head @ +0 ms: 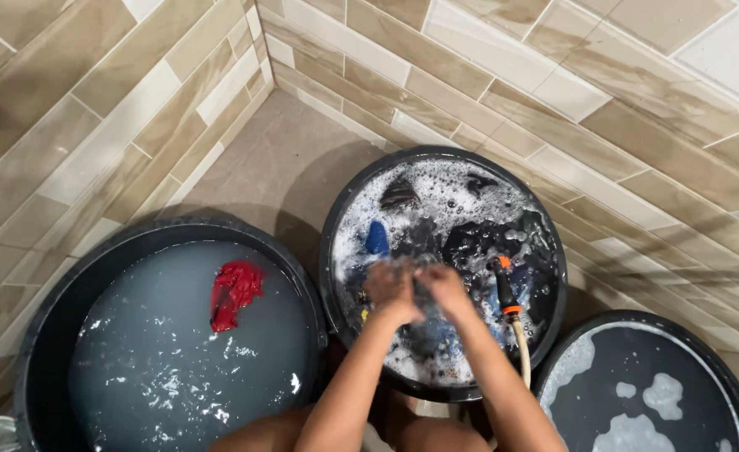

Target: The person washes clothes by hand in a basin of soapy water, scrubbing and rinsing items including a red cloth, a blue patterned cloth, and dark garments. The person transfers washed items to a second basin of clean water for rinsing.

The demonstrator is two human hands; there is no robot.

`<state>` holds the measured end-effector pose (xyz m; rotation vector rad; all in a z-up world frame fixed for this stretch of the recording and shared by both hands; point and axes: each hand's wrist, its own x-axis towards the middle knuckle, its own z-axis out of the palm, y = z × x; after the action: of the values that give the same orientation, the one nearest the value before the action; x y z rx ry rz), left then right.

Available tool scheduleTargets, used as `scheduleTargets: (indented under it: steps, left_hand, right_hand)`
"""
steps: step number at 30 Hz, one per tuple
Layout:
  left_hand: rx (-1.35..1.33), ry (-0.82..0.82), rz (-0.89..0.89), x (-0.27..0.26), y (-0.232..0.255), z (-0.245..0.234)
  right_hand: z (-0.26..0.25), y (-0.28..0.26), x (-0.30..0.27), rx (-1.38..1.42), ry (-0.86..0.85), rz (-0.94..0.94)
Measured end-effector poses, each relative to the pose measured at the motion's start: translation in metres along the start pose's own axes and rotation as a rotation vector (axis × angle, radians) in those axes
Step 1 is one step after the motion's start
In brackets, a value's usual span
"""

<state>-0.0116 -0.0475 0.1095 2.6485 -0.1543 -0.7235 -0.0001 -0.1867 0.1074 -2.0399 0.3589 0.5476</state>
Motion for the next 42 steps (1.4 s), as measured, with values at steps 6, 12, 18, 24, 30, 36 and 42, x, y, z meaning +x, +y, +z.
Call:
scheduleTargets:
  steps: [6, 12, 18, 24, 30, 36, 42]
  left_hand:
    - [-0.638, 0.258, 0.271, -0.003, 0.017, -0.035]
    - [-0.561, 0.019, 0.128, 0.004, 0.009, -0.058]
    - [-1.633, -0.258, 0.245, -0.006, 0.022, -0.060]
    - [-1.769, -0.554, 0.316, -0.028, 0.054, -0.038]
    - [-2.448, -0.301, 0.379, -0.010, 0.033, -0.064]
    - [-2.409, -0.399, -0.024, -0.018, 0.038, -0.083]
    - [-1.702, -0.173, 0.458, -0.021, 0.034, -0.095]
  right_hand:
    - [-0.111, -0.118, -0.124, 0.541, 0.051, -0.330]
    - [-0.154, -0.078, -0.182, 1.188, 0.216, -0.623]
    - [-0.071, 0.037, -0.090, 0.650, 0.286, 0.162]
    - [-0.032, 0.065, -0.004, 1.836, -0.508, 0.017]
    - [-0.040, 0.029, -0.023, 1.597, -0.014, 0.270]
    - [-0.038, -0.040, -0.082, 1.610, -0.207, 0.098]
    - [-0.031, -0.048, -0.121, 1.419, -0.285, 0.199]
